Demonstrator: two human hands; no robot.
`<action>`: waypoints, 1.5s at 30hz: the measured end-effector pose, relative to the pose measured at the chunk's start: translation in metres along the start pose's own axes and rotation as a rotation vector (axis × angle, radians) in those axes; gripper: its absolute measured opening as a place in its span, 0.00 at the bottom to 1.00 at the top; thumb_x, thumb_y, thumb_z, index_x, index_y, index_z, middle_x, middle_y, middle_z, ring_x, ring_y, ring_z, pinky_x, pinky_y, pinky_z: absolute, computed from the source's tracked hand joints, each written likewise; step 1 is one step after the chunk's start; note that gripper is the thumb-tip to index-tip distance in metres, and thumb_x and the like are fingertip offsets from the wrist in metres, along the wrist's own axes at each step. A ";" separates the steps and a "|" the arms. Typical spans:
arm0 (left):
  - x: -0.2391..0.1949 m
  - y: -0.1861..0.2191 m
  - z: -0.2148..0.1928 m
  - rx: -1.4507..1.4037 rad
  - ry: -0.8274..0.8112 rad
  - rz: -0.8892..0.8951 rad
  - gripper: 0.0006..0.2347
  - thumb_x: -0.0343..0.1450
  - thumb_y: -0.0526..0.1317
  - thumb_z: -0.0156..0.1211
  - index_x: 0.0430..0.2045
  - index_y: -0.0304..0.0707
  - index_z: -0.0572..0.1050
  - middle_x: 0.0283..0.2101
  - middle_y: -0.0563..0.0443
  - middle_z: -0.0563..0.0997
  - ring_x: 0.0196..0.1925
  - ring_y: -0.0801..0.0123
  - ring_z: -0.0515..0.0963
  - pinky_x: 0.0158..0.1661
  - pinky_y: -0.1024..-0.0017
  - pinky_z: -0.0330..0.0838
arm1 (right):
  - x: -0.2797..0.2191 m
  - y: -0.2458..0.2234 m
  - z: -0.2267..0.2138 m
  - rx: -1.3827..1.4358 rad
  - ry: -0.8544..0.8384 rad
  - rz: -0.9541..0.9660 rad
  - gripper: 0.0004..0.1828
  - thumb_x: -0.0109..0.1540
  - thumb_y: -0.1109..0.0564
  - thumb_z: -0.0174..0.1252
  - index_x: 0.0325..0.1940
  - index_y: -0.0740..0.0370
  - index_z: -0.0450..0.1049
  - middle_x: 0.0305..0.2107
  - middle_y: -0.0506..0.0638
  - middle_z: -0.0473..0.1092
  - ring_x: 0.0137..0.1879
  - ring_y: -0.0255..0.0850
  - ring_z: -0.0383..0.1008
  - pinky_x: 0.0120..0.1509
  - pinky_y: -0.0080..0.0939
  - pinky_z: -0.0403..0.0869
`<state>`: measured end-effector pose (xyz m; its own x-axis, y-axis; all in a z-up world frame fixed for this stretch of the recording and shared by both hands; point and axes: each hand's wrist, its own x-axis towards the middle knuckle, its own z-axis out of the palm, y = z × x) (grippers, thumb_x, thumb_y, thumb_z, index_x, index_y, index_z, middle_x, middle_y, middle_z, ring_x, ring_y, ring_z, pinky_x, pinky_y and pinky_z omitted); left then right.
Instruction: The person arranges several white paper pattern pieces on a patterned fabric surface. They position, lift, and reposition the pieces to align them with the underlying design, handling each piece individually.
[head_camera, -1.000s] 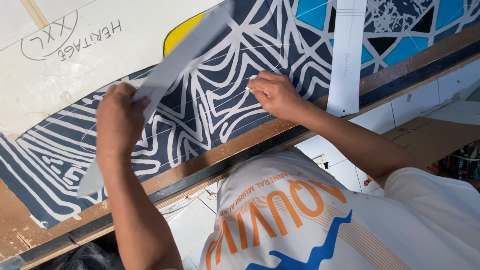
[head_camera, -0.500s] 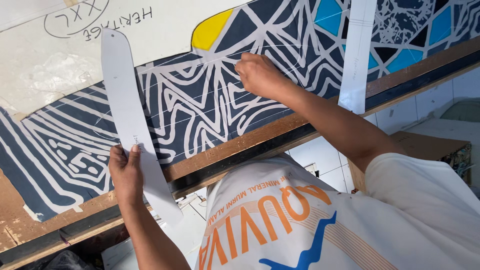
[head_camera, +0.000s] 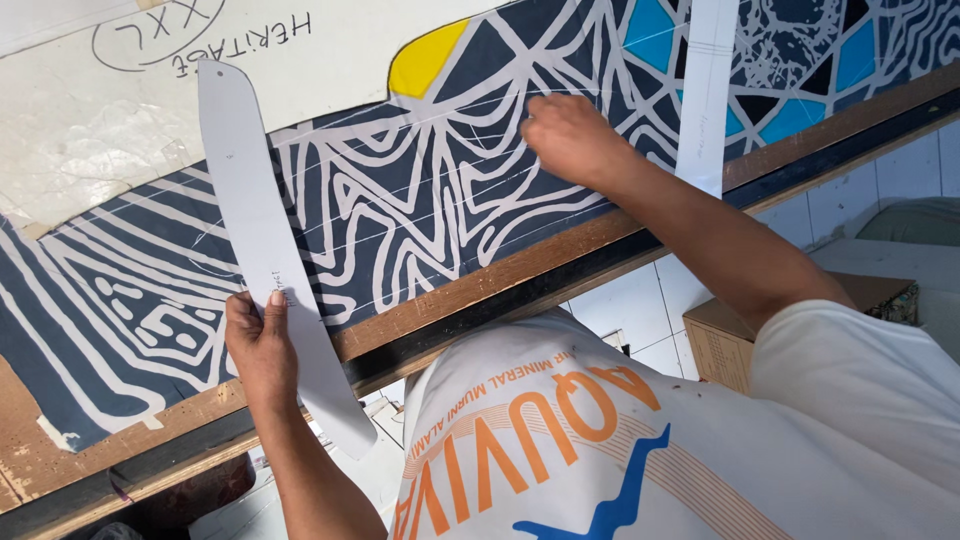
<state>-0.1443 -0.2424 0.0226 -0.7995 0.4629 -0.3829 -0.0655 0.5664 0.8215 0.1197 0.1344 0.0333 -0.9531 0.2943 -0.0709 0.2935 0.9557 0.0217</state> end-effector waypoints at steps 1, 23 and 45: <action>0.000 0.000 0.001 -0.034 -0.006 0.008 0.06 0.78 0.38 0.58 0.37 0.36 0.70 0.31 0.50 0.77 0.30 0.77 0.73 0.33 0.78 0.70 | -0.016 0.003 -0.009 0.022 -0.015 0.056 0.04 0.51 0.69 0.61 0.28 0.64 0.78 0.30 0.54 0.70 0.39 0.45 0.76 0.43 0.46 0.77; 0.002 -0.015 -0.004 -0.110 -0.073 0.112 0.06 0.80 0.38 0.58 0.39 0.36 0.68 0.33 0.51 0.76 0.31 0.80 0.72 0.34 0.80 0.70 | -0.073 -0.087 0.003 0.487 0.106 0.193 0.07 0.58 0.71 0.58 0.38 0.68 0.79 0.28 0.53 0.69 0.34 0.43 0.74 0.37 0.42 0.74; -0.029 0.000 0.003 -0.425 -0.201 0.249 0.06 0.80 0.34 0.61 0.46 0.32 0.72 0.43 0.50 0.81 0.41 0.78 0.77 0.45 0.81 0.72 | -0.277 -0.011 0.025 0.971 0.525 1.296 0.02 0.64 0.64 0.64 0.38 0.64 0.77 0.39 0.47 0.68 0.39 0.33 0.70 0.38 0.35 0.72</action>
<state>-0.1199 -0.2540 0.0322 -0.6944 0.6930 -0.1938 -0.1578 0.1161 0.9806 0.3824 0.0419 0.0274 0.0681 0.9811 -0.1810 0.5844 -0.1863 -0.7898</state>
